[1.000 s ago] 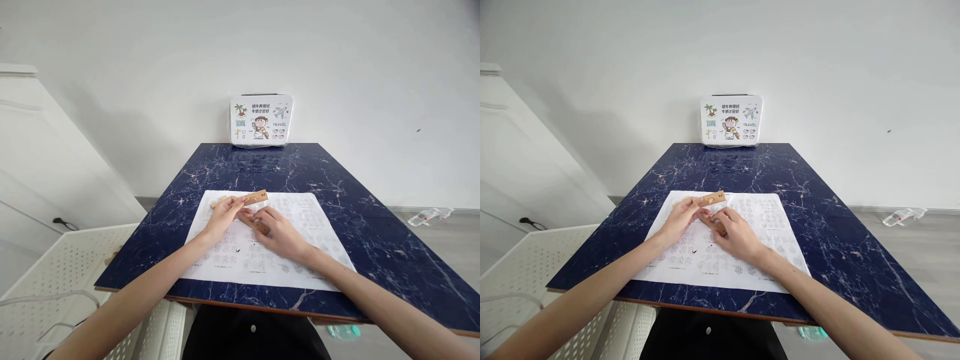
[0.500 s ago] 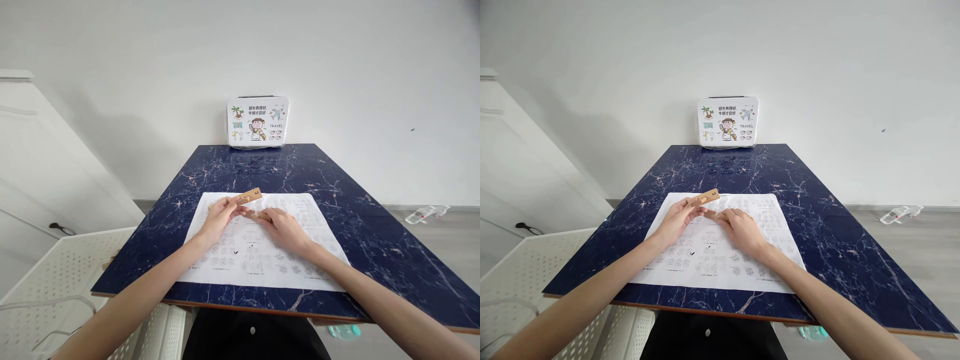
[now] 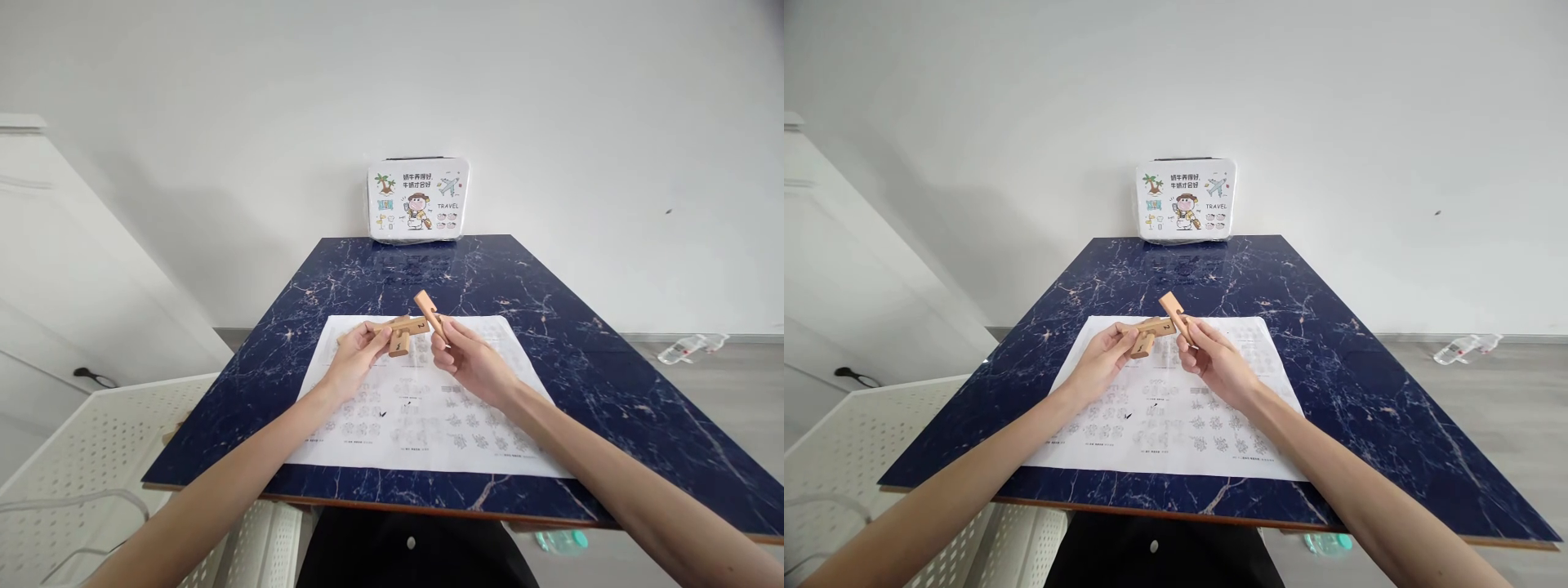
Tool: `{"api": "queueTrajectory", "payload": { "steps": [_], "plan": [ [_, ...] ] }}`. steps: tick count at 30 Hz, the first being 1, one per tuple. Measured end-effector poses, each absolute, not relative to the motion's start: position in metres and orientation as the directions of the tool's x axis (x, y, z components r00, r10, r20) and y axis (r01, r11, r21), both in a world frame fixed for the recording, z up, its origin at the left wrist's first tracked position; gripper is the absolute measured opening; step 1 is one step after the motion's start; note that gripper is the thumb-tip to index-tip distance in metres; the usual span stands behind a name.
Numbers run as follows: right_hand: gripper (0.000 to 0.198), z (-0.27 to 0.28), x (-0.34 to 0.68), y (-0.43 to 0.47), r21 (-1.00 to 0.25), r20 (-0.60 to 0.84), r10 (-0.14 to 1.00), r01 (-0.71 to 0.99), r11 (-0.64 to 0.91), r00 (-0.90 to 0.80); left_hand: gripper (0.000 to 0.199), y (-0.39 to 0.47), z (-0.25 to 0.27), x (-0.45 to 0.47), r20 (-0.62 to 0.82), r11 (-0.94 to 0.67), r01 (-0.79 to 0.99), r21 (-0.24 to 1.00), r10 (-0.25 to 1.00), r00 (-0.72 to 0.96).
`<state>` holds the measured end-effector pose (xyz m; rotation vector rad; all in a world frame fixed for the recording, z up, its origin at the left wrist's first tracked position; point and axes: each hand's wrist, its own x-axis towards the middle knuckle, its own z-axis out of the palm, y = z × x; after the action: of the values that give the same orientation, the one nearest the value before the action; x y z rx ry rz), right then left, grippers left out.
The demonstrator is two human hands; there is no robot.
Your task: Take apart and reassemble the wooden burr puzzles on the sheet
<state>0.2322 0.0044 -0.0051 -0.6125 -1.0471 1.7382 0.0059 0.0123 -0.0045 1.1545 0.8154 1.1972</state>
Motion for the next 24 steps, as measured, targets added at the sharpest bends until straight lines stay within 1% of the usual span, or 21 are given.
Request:
{"api": "queueTrajectory", "payload": {
  "steps": [3,5,12,15,20,24],
  "plan": [
    [0.038,-0.006,0.231,0.001,-0.866,0.082,0.889,-0.473,-0.161,-0.451,0.031,0.011,-0.003,0.006,0.108,-0.037,-0.289,0.957,0.966,0.236],
    [0.041,-0.006,0.230,0.000,-0.881,0.085,0.880,-0.447,-0.152,-0.468,0.029,0.010,-0.004,0.005,0.098,-0.019,-0.299,0.954,0.963,0.249],
    [0.041,-0.006,0.228,-0.004,-0.920,0.114,0.856,-0.378,-0.100,-0.504,0.018,0.012,-0.006,0.005,0.021,0.125,-0.402,0.907,0.941,0.339],
    [0.037,-0.006,0.227,-0.006,-0.937,0.118,0.850,-0.341,-0.076,-0.513,0.011,0.012,-0.007,0.005,0.010,0.149,-0.420,0.895,0.935,0.353],
    [0.035,-0.008,0.228,-0.006,-0.947,0.120,0.831,-0.313,-0.068,-0.543,0.006,0.012,-0.006,0.005,-0.001,0.169,-0.415,0.894,0.927,0.374],
    [0.037,-0.010,0.226,-0.007,-0.956,0.114,0.824,-0.286,-0.060,-0.555,0.009,0.011,-0.004,0.006,-0.015,0.191,-0.426,0.884,0.923,0.384]
  ]
}}
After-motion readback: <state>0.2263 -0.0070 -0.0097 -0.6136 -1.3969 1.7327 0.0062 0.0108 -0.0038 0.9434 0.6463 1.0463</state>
